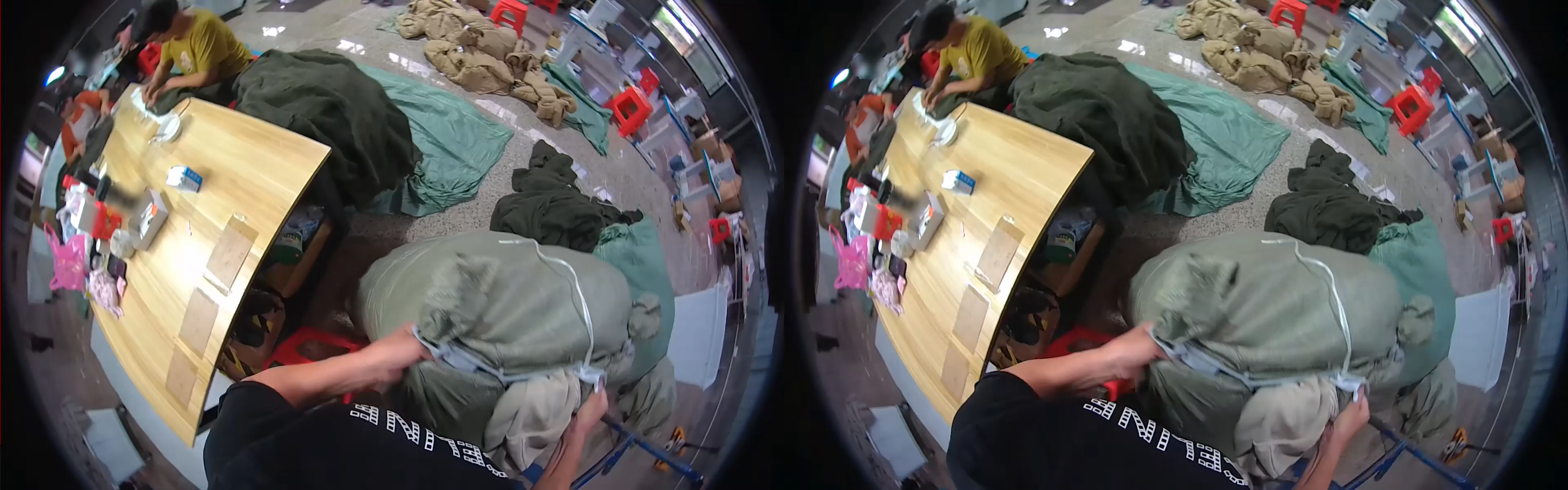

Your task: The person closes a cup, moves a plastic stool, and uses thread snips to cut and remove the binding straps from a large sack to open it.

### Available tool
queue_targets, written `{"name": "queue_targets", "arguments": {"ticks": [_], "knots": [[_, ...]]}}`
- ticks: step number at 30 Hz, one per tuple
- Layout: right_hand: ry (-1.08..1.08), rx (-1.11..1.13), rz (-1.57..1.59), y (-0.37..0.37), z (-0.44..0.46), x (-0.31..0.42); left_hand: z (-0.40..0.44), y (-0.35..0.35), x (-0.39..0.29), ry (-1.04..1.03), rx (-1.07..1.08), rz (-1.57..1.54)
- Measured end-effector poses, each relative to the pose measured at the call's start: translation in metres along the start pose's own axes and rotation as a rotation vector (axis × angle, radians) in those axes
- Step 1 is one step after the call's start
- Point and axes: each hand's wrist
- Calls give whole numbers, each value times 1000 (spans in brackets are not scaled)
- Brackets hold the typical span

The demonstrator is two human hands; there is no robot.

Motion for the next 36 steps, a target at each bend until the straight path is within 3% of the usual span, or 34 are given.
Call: {"name": "queue_targets", "arguments": {"ticks": [5, 9, 12, 13, 16, 17, 19, 21, 23, 25, 28, 31, 36], "knots": [[127, 129, 276, -50, -14, 49, -9, 29, -54, -279, -174, -201], [227, 245, 221, -93, -44, 123, 3, 54, -87, -505, -370, -239], [438, 306, 402, -158, -44, 131, 45, 110, -99, -817, -575, 27], [507, 321, 266, -175, -43, 140, 51, 119, -100, -918, -714, 144], [643, 244, 259, -233, -50, 162, 58, 144, -82, -812, -727, 266], [679, 205, 226, -250, -53, 166, 41, 120, -77, -802, -658, 406], [664, 221, 134, -278, -53, 176, 64, 120, -48, -953, -765, 802], [689, 210, 44, -295, -50, 181, 102, 138, -45, -915, -805, 878], [706, 227, -5, -304, -45, 182, 123, 133, -55, -1092, -879, 766], [750, 202, -10, -316, -37, 185, 133, 125, -65, -1118, -952, 789], [734, 209, -67, -322, -28, 185, 148, 114, -66, -1175, -1188, 889], [693, 252, -77, -325, -28, 187, 150, 107, -68, -1177, -1273, 947], [607, 337, 98, -315, -17, 178, 167, 122, -60, -986, -1468, 1112]]}}
Point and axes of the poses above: each hand's wrist, its own z-axis towards the middle knuckle, its own y-axis out of the back of the hand, x = y × z, and after that the axes turned 10 degrees about -x, right-handed
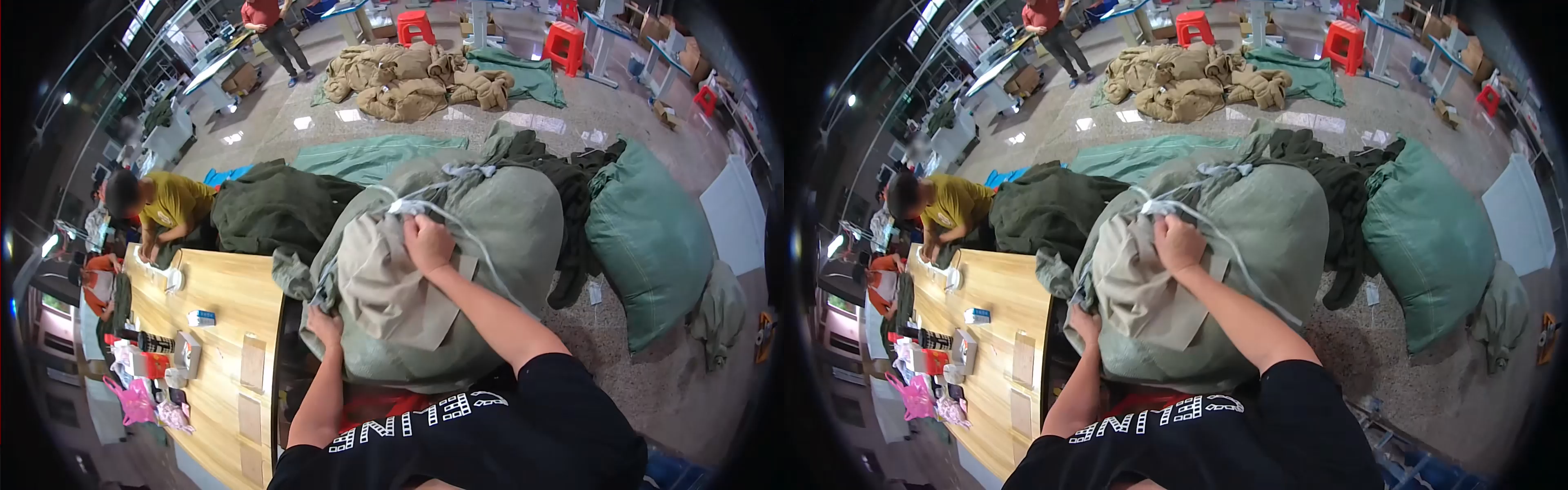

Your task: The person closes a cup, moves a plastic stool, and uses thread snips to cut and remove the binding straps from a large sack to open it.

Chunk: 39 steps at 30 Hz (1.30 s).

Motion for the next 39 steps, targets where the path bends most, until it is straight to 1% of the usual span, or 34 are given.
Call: {"name": "queue_targets", "arguments": {"ticks": [1, 3, 4, 5, 7, 8, 9, 10, 11, 12, 13, 14, 15, 16, 17, 18, 19, 21, 22, 23, 24, 25, 26, 27, 29, 30, 31, 33, 34, 35, 36, 37, 38, 39], "knots": [[-4, 3, 68, 5, 2, -3, -1, -1, 1, -34, -48, -41], [-16, 148, 174, 18, 7, -10, -7, -8, 14, -114, -183, 116], [-22, 229, 224, 25, 11, -11, -6, -9, 22, -118, -182, 171], [-42, 331, 341, 34, 18, -14, -9, -8, 27, -107, -174, 225], [-88, 565, 562, 56, 31, -19, -10, 1, 22, 53, -36, 303], [-5, 684, 685, 69, 41, -27, -12, 8, 11, 68, -13, 282], [-128, 858, 569, 101, 59, -22, -12, 18, 5, 86, 3, 265], [-87, 777, 644, 129, 74, -20, -13, 22, 2, 82, -57, 305], [127, 609, 571, 146, 89, -37, -17, 26, -2, 72, -121, 347], [211, 446, 457, 164, 103, -53, -20, 38, -16, 107, -128, 359], [311, 221, 399, 167, 119, -83, -20, 49, -27, 139, -140, 362], [329, 170, 216, 177, 132, -101, -22, 51, -25, 243, -100, 340], [375, 174, 52, 179, 143, -130, -17, 58, -33, 365, 34, 375], [402, 208, -90, 183, 149, -150, -18, 57, -6, 421, 193, -2], [416, 277, -122, 181, 150, -177, -22, 55, 20, 457, 346, -391], [429, 315, -102, 172, 147, -201, -22, 65, 3, 575, 347, -516], [443, 348, -87, 165, 144, -218, -19, 87, -18, 621, 400, -673], [483, 246, -169, 155, 137, -216, -43, 89, 23, 413, 322, -293], [448, 195, -190, 150, 137, -220, -49, 94, 13, 406, 363, -227], [430, 148, -194, 144, 137, -227, -53, 87, 0, 465, 375, -674], [439, 61, -244, 136, 137, -236, -59, 79, -11, 447, 226, -479], [414, 47, -252, 132, 139, -240, -69, 74, -21, 452, 96, -261], [351, 80, -225, 132, 137, -228, -75, 65, -24, 542, 5, -193], [299, 113, -262, 130, 139, -230, -77, 57, -25, 623, -68, -119], [243, 141, -202, 117, 148, -255, -76, 55, -30, 660, -110, -51], [274, 126, -209, 115, 148, -258, -78, 54, -27, 690, -96, -102], [307, 108, -212, 114, 149, -246, -80, 48, -22, 734, -86, -116], [191, 177, -274, 114, 146, -220, -84, 41, -15, 798, -103, -192], [197, 206, -258, 110, 151, -228, -89, 37, -10, 781, -146, -226], [234, 188, -202, 105, 154, -236, -96, 32, -6, 763, -182, -261], [266, 216, -202, 100, 160, -246, -104, 31, -3, 772, -189, -308], [301, 240, -205, 98, 168, -254, -111, 35, -7, 783, -223, -410], [262, 295, -258, 94, 175, -259, -122, 41, -12, 791, -254, -458], [324, 267, -251, 92, 180, -268, -134, 47, -20, 801, -295, -510]]}}
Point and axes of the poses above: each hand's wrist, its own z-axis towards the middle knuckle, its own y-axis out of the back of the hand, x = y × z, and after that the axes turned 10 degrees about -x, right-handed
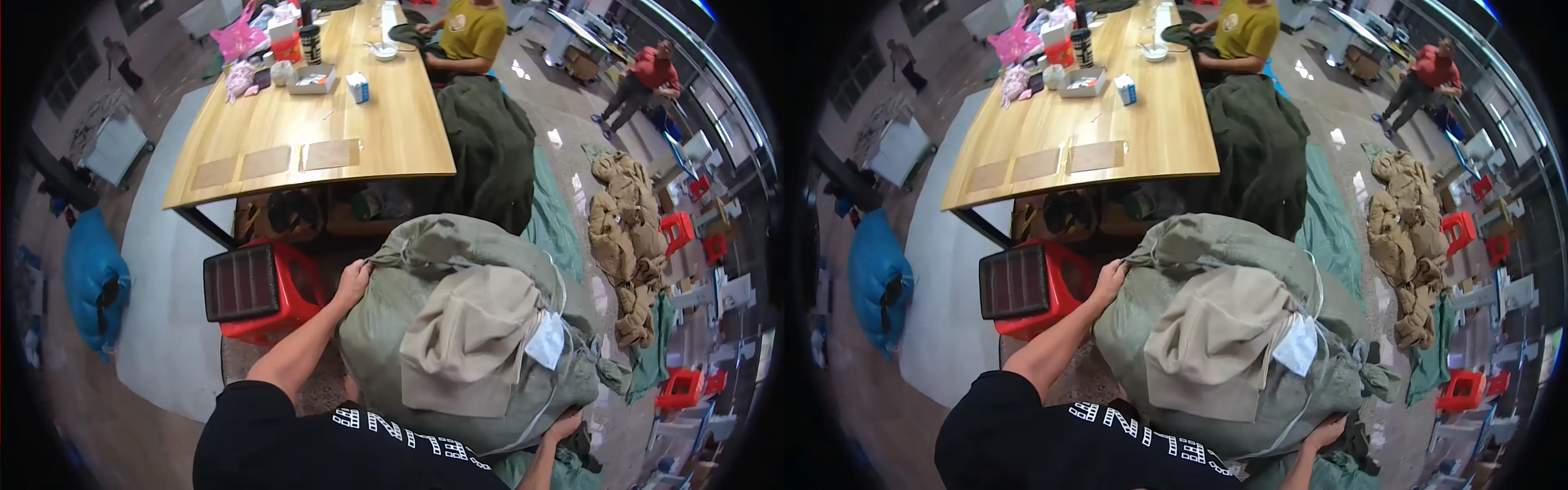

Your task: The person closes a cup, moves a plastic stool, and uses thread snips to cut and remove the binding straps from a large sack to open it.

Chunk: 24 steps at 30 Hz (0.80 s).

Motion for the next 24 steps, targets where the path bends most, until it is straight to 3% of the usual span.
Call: {"name": "queue_targets", "arguments": {"ticks": [2, 3, 4, 6, 8, 11, 12, 13, 14, 15, 17, 18, 19, 22, 24], "knots": [[131, -65, 5, -14, 7, -13, -26, 16, 15, 35, -43, -55], [-401, 44, 759, -11, 5, 11, -40, 27, 13, 45, -80, -60], [-352, 119, 795, -11, 8, 10, -56, 42, -1, 94, -77, -83], [-143, 198, 349, -16, 18, -14, -81, 62, 22, 147, -94, -131], [-118, 180, 430, -16, 21, -6, -103, 83, 3, 237, -134, -164], [-124, 129, 597, -25, 24, 17, -134, 99, 27, 348, -202, -238], [131, 168, 364, -31, 32, 25, -140, 108, 27, 378, -234, -275], [370, 211, 135, -39, 44, 20, -148, 120, 24, 446, -212, -106], [362, 295, 59, -59, 62, -1, -154, 129, 29, 446, -214, -13], [445, 326, 428, -46, 53, 56, -161, 134, 45, 501, -246, 15], [297, 242, 506, -33, 35, 129, -157, 137, 54, 560, -288, -10], [386, 107, 374, -38, 33, 146, -154, 136, 49, 572, -299, -62], [275, 274, 123, -40, 41, 159, -150, 136, 45, 584, -314, -119], [267, 212, 283, -58, 54, 204, -113, 131, 71, 431, -275, -10], [242, 125, 358, -82, 63, 221, -74, 123, 67, 331, -238, 325]]}}
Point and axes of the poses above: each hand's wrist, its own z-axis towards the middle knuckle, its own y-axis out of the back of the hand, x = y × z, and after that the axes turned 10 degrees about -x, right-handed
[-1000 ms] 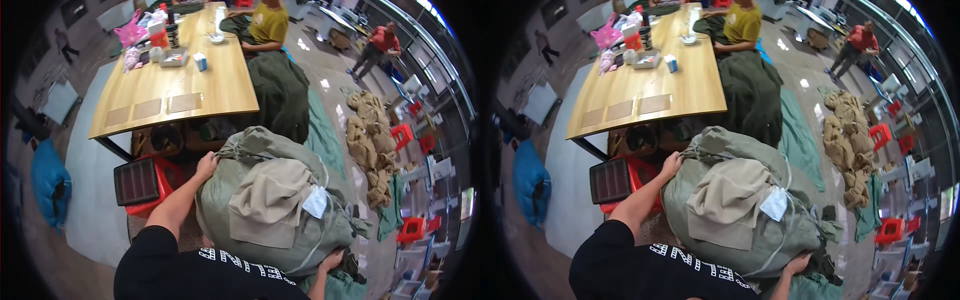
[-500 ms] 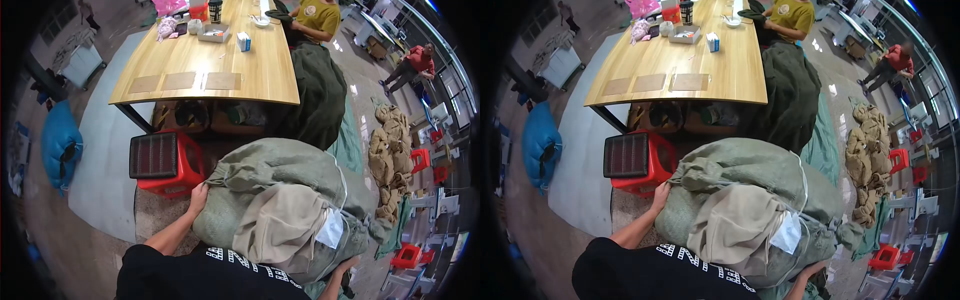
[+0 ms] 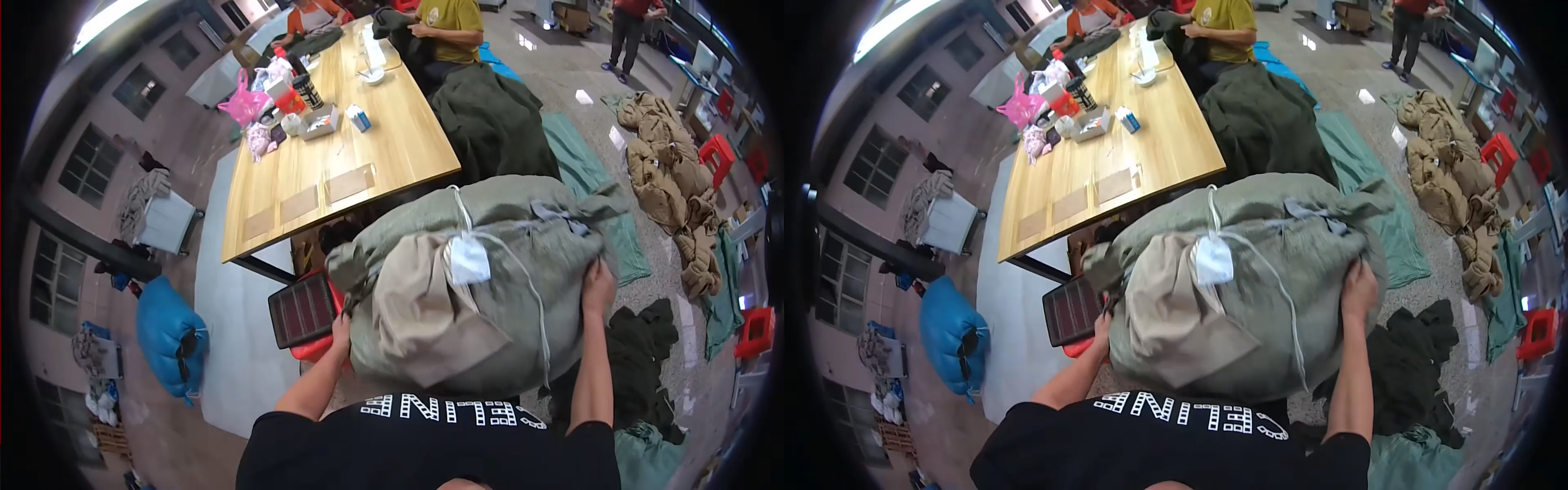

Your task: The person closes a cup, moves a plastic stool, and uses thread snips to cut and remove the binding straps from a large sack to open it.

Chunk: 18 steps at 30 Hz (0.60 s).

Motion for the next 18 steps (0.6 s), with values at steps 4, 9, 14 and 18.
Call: {"name": "queue_targets", "arguments": {"ticks": [4, 9, 14, 18], "knots": [[-61, -6, -61, -30, 29, 1, 53, -31, -38, -93, -6, 77], [-70, 22, -62, -59, 56, -19, 91, -41, -97, -76, -101, 173], [-142, -8, -124, -68, 60, -15, -51, -16, -274, -819, -490, -12], [-167, 0, -177, -69, 57, -6, -98, -50, -285, -1103, -37, 185]]}}
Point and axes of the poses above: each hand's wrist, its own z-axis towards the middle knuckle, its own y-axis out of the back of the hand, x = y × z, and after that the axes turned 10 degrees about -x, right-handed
